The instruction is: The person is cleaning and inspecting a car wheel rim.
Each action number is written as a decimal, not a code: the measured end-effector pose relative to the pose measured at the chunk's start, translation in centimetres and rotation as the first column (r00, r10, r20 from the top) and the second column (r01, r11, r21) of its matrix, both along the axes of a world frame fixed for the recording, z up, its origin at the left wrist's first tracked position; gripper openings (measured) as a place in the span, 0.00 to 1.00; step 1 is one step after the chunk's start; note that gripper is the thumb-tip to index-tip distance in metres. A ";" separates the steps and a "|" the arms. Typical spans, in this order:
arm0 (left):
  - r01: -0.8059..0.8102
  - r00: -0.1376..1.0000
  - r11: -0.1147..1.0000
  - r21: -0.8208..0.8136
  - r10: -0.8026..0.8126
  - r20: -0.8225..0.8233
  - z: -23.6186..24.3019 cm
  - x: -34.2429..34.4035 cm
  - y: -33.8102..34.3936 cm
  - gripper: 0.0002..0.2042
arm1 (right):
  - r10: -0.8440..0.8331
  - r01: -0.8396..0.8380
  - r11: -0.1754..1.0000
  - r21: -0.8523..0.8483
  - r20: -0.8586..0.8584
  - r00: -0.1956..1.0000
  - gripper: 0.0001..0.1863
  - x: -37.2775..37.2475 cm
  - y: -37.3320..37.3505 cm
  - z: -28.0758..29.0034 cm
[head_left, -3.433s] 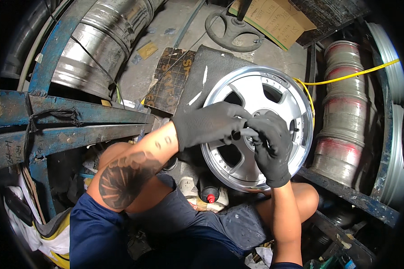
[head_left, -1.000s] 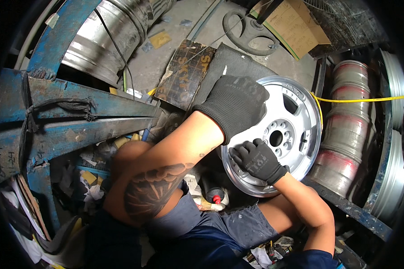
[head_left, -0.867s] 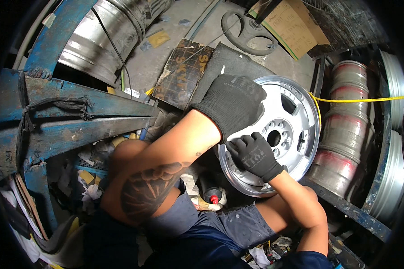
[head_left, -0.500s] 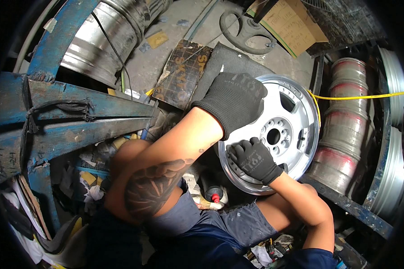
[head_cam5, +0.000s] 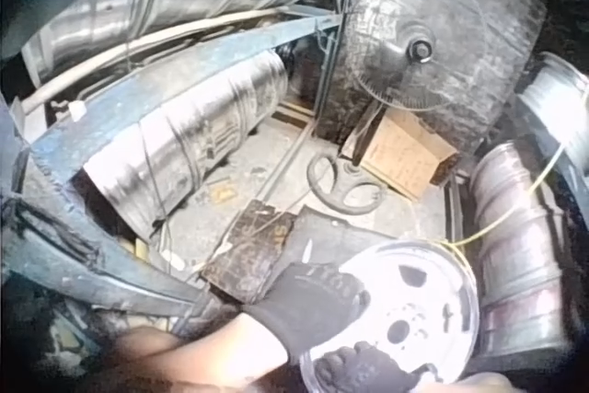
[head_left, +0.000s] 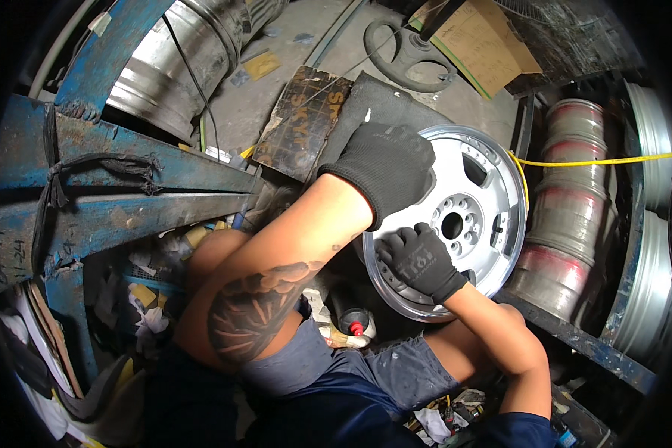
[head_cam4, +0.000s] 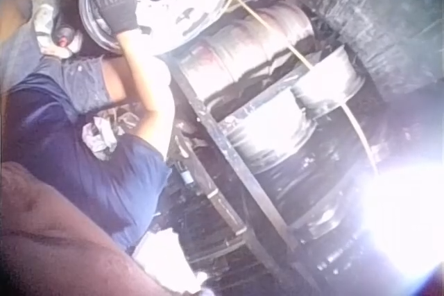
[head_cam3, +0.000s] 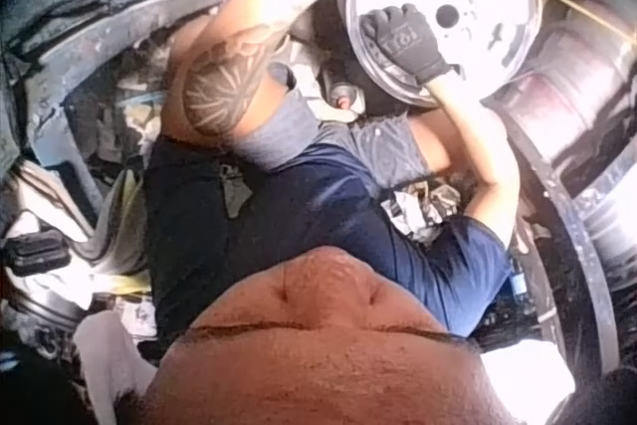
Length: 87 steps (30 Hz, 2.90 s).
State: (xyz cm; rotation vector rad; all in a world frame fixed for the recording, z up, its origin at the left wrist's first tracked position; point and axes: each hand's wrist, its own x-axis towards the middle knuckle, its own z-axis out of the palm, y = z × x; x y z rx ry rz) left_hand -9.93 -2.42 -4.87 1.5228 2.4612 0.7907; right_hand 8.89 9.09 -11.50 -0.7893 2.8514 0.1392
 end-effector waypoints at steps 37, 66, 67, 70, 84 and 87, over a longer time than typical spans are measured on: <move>0.708 -0.576 -0.250 0.661 -0.746 0.335 3.9 18.8 -5.5 0.17 | -0.561 0.589 0.696 -0.410 0.201 0.803 0.09 8.3 4.3 4.0; 0.402 0.024 0.564 0.722 -0.794 0.607 7.3 23.5 -12.2 0.13 | -0.449 0.499 0.803 -0.326 0.221 0.866 0.10 8.0 3.2 3.0; 0.382 0.007 0.562 0.734 -0.796 0.606 7.2 23.4 -12.0 0.13 | -0.458 0.511 0.799 -0.316 0.231 0.858 0.10 8.1 3.2 3.5; 0.317 -0.046 0.577 0.752 -0.783 0.620 6.8 23.5 -11.1 0.15 | -0.472 0.528 0.780 -0.335 0.237 0.849 0.09 8.6 3.8 3.2; 0.002 -0.299 0.597 0.802 -0.765 0.571 7.6 24.2 -8.6 0.23 | -0.528 0.598 0.741 -0.304 0.287 0.800 0.10 7.6 4.0 4.3; -0.036 -0.358 0.617 0.786 -0.742 0.566 7.4 23.6 -8.3 0.25 | -0.544 0.588 0.654 -0.476 0.243 0.803 0.14 6.4 2.7 3.6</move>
